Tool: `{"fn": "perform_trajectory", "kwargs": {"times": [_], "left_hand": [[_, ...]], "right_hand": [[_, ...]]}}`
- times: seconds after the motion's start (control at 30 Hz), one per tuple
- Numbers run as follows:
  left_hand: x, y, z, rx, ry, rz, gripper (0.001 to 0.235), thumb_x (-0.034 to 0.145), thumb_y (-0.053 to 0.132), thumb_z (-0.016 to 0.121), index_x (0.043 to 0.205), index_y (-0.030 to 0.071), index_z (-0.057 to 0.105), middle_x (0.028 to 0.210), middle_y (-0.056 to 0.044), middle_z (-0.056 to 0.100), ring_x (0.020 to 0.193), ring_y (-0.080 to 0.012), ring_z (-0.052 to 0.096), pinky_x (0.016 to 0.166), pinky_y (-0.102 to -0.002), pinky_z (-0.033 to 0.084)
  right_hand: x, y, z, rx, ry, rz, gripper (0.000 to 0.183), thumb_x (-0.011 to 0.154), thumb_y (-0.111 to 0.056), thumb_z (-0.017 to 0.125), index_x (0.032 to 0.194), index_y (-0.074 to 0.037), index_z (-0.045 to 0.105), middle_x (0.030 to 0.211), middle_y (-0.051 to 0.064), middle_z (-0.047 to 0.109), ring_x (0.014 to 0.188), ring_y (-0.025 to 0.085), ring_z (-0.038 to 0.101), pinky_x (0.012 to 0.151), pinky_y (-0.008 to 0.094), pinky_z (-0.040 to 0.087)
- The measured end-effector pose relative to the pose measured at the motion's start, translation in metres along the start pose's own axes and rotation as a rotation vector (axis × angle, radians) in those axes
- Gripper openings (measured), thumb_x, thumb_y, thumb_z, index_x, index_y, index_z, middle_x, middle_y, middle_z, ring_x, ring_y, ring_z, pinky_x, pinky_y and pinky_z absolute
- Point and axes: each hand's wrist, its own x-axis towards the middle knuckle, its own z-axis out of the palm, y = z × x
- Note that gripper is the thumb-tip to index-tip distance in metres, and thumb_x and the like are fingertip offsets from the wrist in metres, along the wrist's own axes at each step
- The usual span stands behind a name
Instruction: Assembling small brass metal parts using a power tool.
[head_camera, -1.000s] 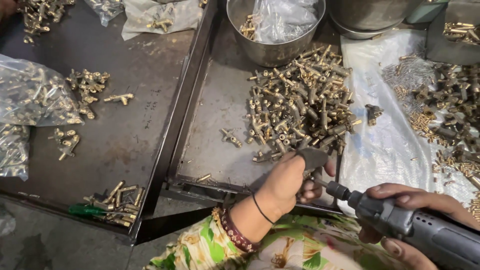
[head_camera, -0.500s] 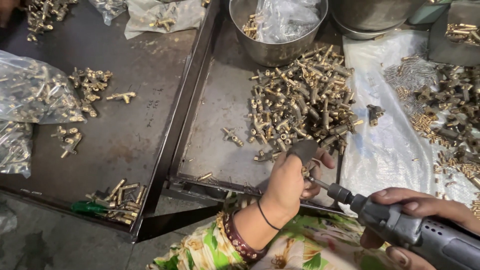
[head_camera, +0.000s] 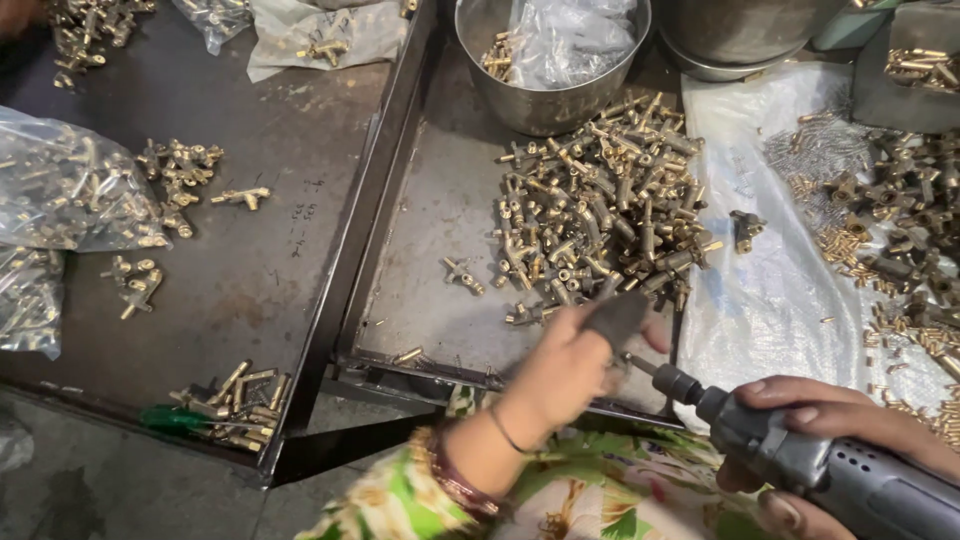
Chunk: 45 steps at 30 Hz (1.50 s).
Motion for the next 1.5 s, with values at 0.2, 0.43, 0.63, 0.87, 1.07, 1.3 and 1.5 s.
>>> {"fn": "perform_trajectory", "kwargs": {"times": [0.2, 0.43, 0.63, 0.87, 1.07, 1.3, 1.5], "left_hand": [[-0.002, 0.066, -0.103, 1.212, 0.841, 0.676, 0.034, 0.076, 0.008, 0.059, 0.105, -0.005, 0.070, 0.114, -0.026, 0.066, 0.107, -0.0409, 0.062, 0.097, -0.048, 0.050], [0.043, 0.000, -0.129, 1.506, 0.421, -0.278, 0.037, 0.081, 0.032, 0.071, 0.102, 0.002, 0.070, 0.100, -0.025, 0.071, 0.094, -0.0426, 0.069, 0.085, -0.052, 0.056], [0.057, -0.043, -0.165, 0.704, 0.231, 0.042, 0.037, 0.077, 0.012, 0.069, 0.113, 0.003, 0.070, 0.094, -0.019, 0.071, 0.077, -0.0311, 0.065, 0.066, -0.043, 0.053], [0.021, -0.043, -0.047, -0.157, -0.040, -0.090, 0.024, 0.092, 0.009, 0.056, 0.114, 0.003, 0.061, 0.074, -0.006, 0.063, 0.057, -0.0139, 0.059, 0.047, -0.028, 0.046], [0.006, -0.041, 0.006, -0.556, -0.028, -0.339, 0.030, 0.103, 0.029, 0.053, 0.095, 0.000, 0.059, 0.069, -0.003, 0.056, 0.046, -0.0113, 0.050, 0.037, -0.024, 0.031], [-0.001, -0.015, 0.020, -0.491, 0.082, -0.323, 0.034, 0.102, 0.038, 0.056, 0.088, 0.007, 0.057, 0.079, -0.005, 0.060, 0.045, -0.0079, 0.036, 0.037, -0.025, 0.026], [-0.002, -0.009, 0.027, -0.573, 0.118, -0.267, 0.045, 0.103, 0.046, 0.051, 0.084, 0.006, 0.059, 0.073, -0.003, 0.056, 0.045, -0.0058, 0.034, 0.037, -0.023, 0.025]], "right_hand": [[-0.004, -0.002, -0.002, 0.064, 0.166, 0.032, 0.060, 0.077, 0.002, 0.075, 0.131, -0.011, 0.051, 0.136, 0.024, 0.061, 0.092, 0.033, 0.080, 0.078, 0.039, 0.069], [0.003, 0.007, -0.005, 0.017, 0.021, 0.018, 0.059, 0.078, 0.001, 0.076, 0.129, -0.010, 0.050, 0.135, 0.026, 0.059, 0.088, 0.032, 0.083, 0.076, 0.039, 0.068], [0.006, 0.000, -0.002, 0.018, 0.045, -0.006, 0.057, 0.079, 0.000, 0.076, 0.129, -0.010, 0.051, 0.134, 0.027, 0.060, 0.090, 0.032, 0.082, 0.075, 0.039, 0.068], [0.012, -0.016, 0.017, 0.053, 0.132, 0.049, 0.052, 0.079, 0.004, 0.073, 0.126, -0.007, 0.053, 0.134, 0.029, 0.061, 0.103, 0.036, 0.076, 0.080, 0.044, 0.072], [0.002, -0.009, 0.014, 0.121, 0.008, 0.062, 0.056, 0.078, 0.004, 0.080, 0.127, -0.007, 0.054, 0.133, 0.029, 0.062, 0.093, 0.035, 0.081, 0.075, 0.043, 0.068], [0.005, -0.007, 0.006, 0.080, -0.029, 0.036, 0.057, 0.078, -0.001, 0.082, 0.128, -0.009, 0.055, 0.130, 0.026, 0.065, 0.093, 0.035, 0.083, 0.074, 0.043, 0.068], [0.007, -0.005, 0.000, 0.035, -0.064, -0.023, 0.057, 0.078, -0.002, 0.083, 0.128, -0.011, 0.056, 0.129, 0.026, 0.066, 0.092, 0.033, 0.083, 0.075, 0.042, 0.069]]}}
